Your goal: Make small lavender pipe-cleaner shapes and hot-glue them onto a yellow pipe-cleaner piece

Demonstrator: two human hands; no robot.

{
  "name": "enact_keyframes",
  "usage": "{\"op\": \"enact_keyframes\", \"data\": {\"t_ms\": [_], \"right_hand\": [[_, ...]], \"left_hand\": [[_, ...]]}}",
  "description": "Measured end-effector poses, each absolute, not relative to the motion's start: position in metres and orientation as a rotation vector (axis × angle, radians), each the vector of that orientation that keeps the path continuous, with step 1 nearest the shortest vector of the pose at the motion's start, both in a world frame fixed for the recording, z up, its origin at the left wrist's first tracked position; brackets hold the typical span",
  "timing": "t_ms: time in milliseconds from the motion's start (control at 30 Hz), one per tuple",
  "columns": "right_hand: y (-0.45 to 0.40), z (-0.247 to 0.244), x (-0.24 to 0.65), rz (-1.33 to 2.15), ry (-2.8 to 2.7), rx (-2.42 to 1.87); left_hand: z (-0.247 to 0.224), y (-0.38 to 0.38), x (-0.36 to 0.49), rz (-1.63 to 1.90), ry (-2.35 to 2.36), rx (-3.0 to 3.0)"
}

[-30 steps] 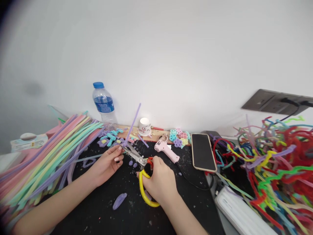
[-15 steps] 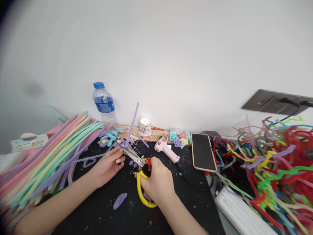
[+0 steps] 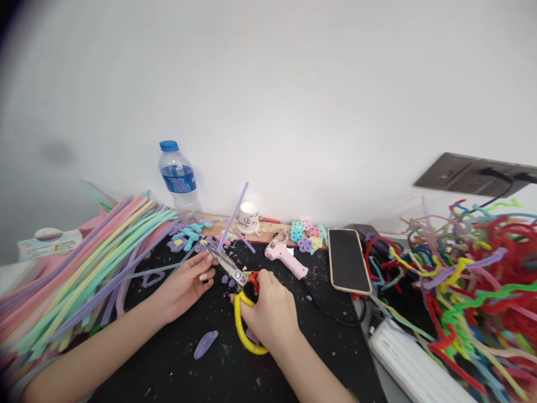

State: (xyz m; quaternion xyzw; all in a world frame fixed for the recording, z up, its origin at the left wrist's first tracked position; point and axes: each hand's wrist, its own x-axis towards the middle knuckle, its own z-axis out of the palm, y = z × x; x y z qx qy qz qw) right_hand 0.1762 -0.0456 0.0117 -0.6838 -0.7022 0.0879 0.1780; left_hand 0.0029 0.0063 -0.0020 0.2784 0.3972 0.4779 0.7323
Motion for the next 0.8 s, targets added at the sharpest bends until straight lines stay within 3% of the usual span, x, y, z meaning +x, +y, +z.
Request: {"op": "enact_keyframes", "data": {"t_ms": [800], "right_hand": [[-0.0427, 0.0048, 0.1803, 0.144, -2.046, -1.868]], "left_hand": [[-0.0015, 0.0066, 0.0037, 1.064, 0.871, 0.565]]}}
